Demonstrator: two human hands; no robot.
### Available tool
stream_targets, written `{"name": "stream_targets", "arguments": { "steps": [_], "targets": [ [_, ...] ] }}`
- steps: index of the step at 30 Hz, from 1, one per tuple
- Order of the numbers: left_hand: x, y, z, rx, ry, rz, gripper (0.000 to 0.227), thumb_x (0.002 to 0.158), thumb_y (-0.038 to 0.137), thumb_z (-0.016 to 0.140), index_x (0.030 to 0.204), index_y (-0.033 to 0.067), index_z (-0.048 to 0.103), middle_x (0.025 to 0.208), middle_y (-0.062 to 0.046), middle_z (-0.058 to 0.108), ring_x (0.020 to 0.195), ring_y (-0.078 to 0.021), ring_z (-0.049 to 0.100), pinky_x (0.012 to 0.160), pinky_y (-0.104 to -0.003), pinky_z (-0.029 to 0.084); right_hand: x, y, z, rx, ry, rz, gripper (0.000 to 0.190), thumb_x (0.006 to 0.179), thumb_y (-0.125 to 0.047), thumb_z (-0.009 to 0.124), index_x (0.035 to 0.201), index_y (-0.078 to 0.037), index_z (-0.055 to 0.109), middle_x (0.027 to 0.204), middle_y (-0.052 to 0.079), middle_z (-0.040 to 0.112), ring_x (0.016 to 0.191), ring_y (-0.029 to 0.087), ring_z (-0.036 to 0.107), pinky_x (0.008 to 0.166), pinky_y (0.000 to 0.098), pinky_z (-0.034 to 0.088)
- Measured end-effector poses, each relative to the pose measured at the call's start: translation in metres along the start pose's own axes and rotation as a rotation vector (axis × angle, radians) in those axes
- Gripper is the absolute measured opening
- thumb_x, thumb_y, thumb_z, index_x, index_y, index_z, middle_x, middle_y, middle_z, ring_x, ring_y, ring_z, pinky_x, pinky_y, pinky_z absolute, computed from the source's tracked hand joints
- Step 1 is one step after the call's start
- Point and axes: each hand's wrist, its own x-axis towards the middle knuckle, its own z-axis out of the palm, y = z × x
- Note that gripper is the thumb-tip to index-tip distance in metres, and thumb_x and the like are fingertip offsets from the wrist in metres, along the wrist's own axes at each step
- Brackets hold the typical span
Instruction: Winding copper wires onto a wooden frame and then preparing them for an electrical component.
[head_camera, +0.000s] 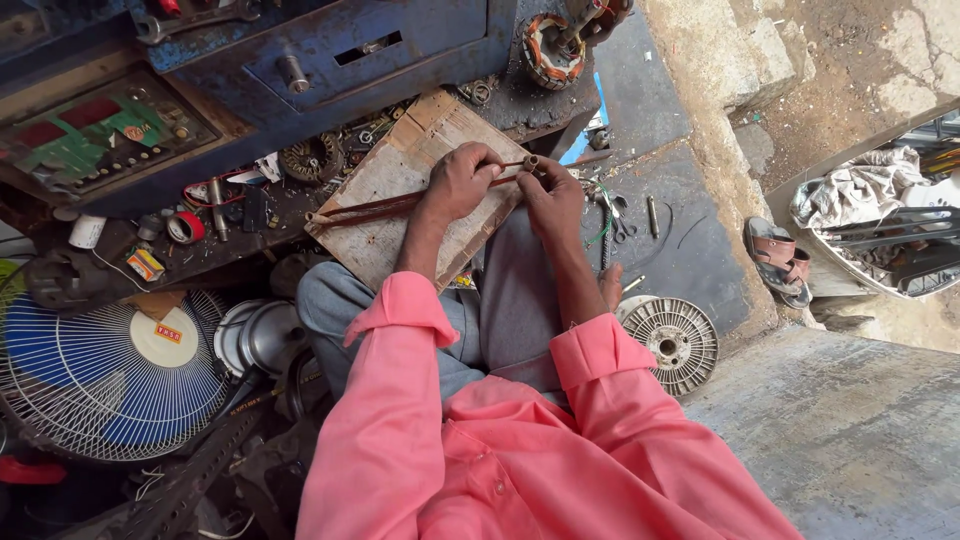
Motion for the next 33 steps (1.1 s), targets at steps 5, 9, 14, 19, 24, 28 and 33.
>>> {"name": "stream_targets", "arguments": {
  "steps": [5, 9, 14, 19, 24, 28, 33],
  "targets": [
    [0.002, 0.005, -0.005, -0.117, -0.074, -0.170, 0.015, 0.090, 0.020, 0.069, 0.098, 0.0085, 0.074, 0.098, -0.008, 0.075, 0.092, -0.0226, 0.073, 0.085, -0.037, 0.056, -0.001, -0.010, -0.003, 0.052, -0.095, -0.033, 0.030, 0.091, -0.014, 0.073, 0.119, -0.002, 0.073, 0.092, -0.002, 0.072, 0.077, 0.004, 0.061, 0.068, 0.0203, 0.051],
    [0.002, 0.004, -0.003, -0.098, -0.067, -0.159, 0.015, 0.089, 0.020, 0.070, 0.098, 0.0081, 0.074, 0.097, -0.008, 0.075, 0.092, -0.0228, 0.072, 0.084, -0.037, 0.056, -0.001, -0.032, -0.006, -0.124, -0.129, 0.005, 0.033, 0.092, -0.019, 0.071, 0.121, -0.004, 0.072, 0.085, -0.002, 0.072, 0.072, 0.005, 0.062, 0.064, 0.0200, 0.051],
    [-0.003, 0.011, -0.001, -0.007, -0.010, -0.108, 0.014, 0.090, 0.021, 0.070, 0.098, 0.0100, 0.074, 0.097, -0.009, 0.075, 0.090, -0.0256, 0.072, 0.082, -0.040, 0.055, 0.000, -0.022, -0.010, 0.072, -0.196, 0.117, 0.034, 0.097, -0.027, 0.072, 0.122, -0.003, 0.073, 0.084, 0.000, 0.070, 0.066, 0.005, 0.056, 0.060, 0.0212, 0.046],
    [-0.003, 0.017, -0.007, 0.002, -0.044, -0.152, 0.014, 0.091, 0.023, 0.069, 0.101, 0.0141, 0.075, 0.094, -0.008, 0.077, 0.088, -0.0256, 0.073, 0.082, -0.040, 0.056, -0.009, -0.029, -0.013, 0.030, -0.079, -0.001, 0.035, 0.092, -0.020, 0.075, 0.122, -0.002, 0.069, 0.091, 0.003, 0.074, 0.070, 0.005, 0.062, 0.059, 0.0222, 0.050],
    [0.000, 0.021, -0.012, -0.008, -0.098, -0.197, 0.015, 0.090, 0.024, 0.069, 0.100, 0.0161, 0.077, 0.093, -0.006, 0.078, 0.088, -0.0241, 0.074, 0.083, -0.038, 0.056, -0.011, -0.027, -0.013, -0.018, -0.013, 0.145, 0.025, 0.091, -0.020, 0.074, 0.110, -0.003, 0.072, 0.085, 0.000, 0.071, 0.063, 0.007, 0.064, 0.050, 0.0238, 0.052],
    [-0.002, 0.017, -0.011, -0.009, -0.096, -0.197, 0.017, 0.090, 0.026, 0.069, 0.102, 0.0165, 0.077, 0.094, -0.006, 0.078, 0.089, -0.0241, 0.074, 0.083, -0.039, 0.056, -0.025, -0.038, -0.011, -0.219, 0.158, -0.141, 0.017, 0.093, -0.014, 0.077, 0.104, -0.004, 0.069, 0.104, 0.012, 0.066, 0.081, 0.015, 0.064, 0.061, 0.0264, 0.055],
    [0.000, 0.009, -0.008, -0.015, -0.104, -0.165, 0.018, 0.090, 0.026, 0.069, 0.103, 0.0159, 0.076, 0.097, -0.006, 0.077, 0.092, -0.0248, 0.073, 0.085, -0.039, 0.056, -0.041, -0.073, -0.012, -0.578, 0.086, -0.574, 0.027, 0.085, -0.007, 0.082, 0.110, -0.016, 0.074, 0.141, 0.013, 0.054, 0.127, 0.030, 0.056, 0.104, 0.0432, 0.052]
  ]
}}
